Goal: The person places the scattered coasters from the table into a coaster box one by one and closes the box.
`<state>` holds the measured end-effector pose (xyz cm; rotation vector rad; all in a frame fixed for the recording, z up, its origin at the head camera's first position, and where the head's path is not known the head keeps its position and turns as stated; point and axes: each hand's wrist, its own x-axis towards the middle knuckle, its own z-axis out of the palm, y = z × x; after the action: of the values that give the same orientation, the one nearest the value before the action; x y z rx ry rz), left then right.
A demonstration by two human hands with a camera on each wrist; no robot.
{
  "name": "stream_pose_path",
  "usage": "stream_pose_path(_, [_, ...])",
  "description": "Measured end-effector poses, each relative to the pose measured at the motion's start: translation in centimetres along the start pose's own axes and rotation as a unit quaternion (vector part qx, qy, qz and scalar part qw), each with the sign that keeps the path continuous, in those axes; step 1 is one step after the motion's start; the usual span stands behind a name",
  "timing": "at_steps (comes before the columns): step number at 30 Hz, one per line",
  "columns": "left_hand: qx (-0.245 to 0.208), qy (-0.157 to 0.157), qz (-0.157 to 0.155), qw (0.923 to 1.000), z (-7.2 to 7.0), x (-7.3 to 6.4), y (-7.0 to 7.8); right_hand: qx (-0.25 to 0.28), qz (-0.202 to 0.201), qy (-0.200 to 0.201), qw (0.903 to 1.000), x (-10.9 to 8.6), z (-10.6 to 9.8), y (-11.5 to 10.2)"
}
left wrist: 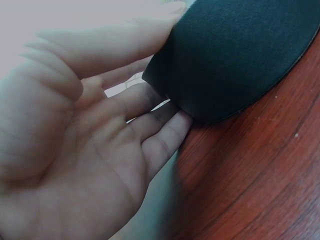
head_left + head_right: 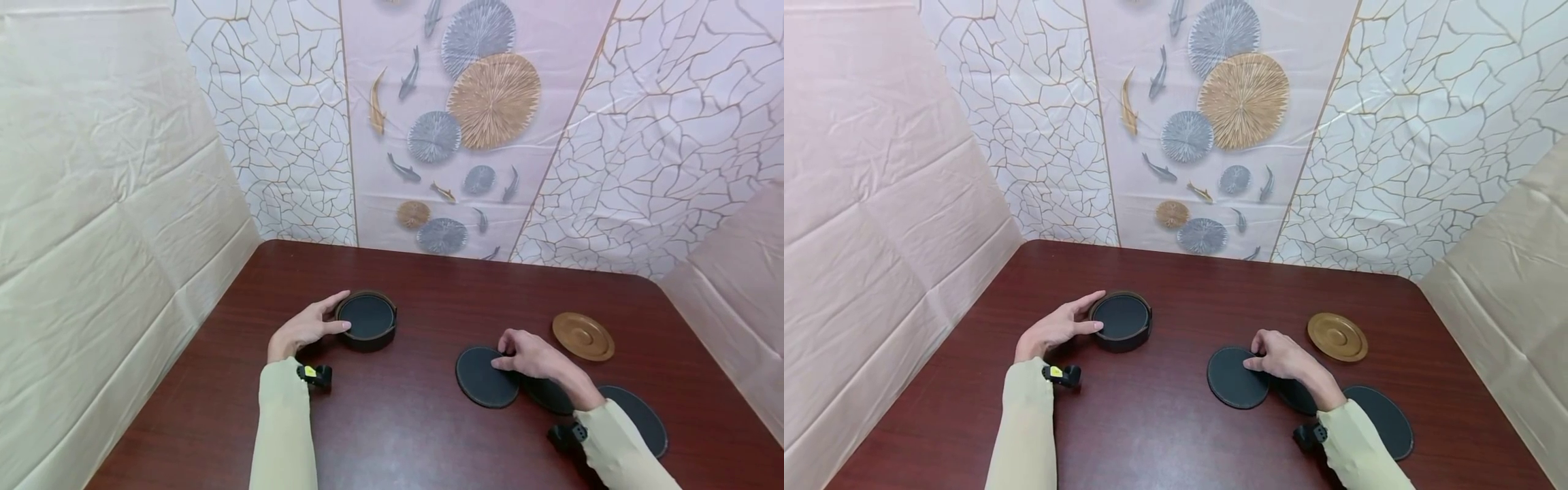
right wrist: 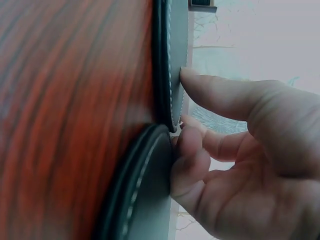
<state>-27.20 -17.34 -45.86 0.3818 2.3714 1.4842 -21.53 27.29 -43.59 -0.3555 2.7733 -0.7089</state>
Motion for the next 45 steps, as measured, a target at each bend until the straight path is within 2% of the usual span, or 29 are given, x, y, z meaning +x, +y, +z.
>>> stream_pose_path(14, [-0.008, -0.003, -0.001, 1.0000, 0.2, -0.2, -0.1, 0.019, -0.007, -0.016, 0.9997, -0.3, -0.2, 0.2])
stream_pose_path(24, [-0.017, -0.008, 0.004, 0.9998, 0.1, -0.2, 0.1, 0.030, -0.034, 0.005, 0.9990, -0.6, -0.8, -0.3])
stream_pose_path(30, [-0.025, -0.010, 0.001, 0.9996, 0.1, -0.2, 0.1, 0.026, -0.052, 0.000, 0.9983, -0.9, -1.2, -1.1])
stream_pose_path(37, [-0.023, -0.014, 0.005, 0.9996, 0.1, 0.0, 0.2, 0.020, -0.054, 0.017, 0.9982, -1.5, -1.6, -1.8])
stream_pose_path(41, [-0.027, -0.012, 0.004, 0.9996, 0.1, 0.0, 0.0, 0.054, -0.054, 0.021, 0.9969, -1.6, -1.7, -2.3])
stream_pose_path(45, [-0.024, -0.013, 0.004, 0.9996, 0.0, 0.1, 0.1, 0.093, -0.037, 0.018, 0.9948, -1.6, -1.6, -2.6])
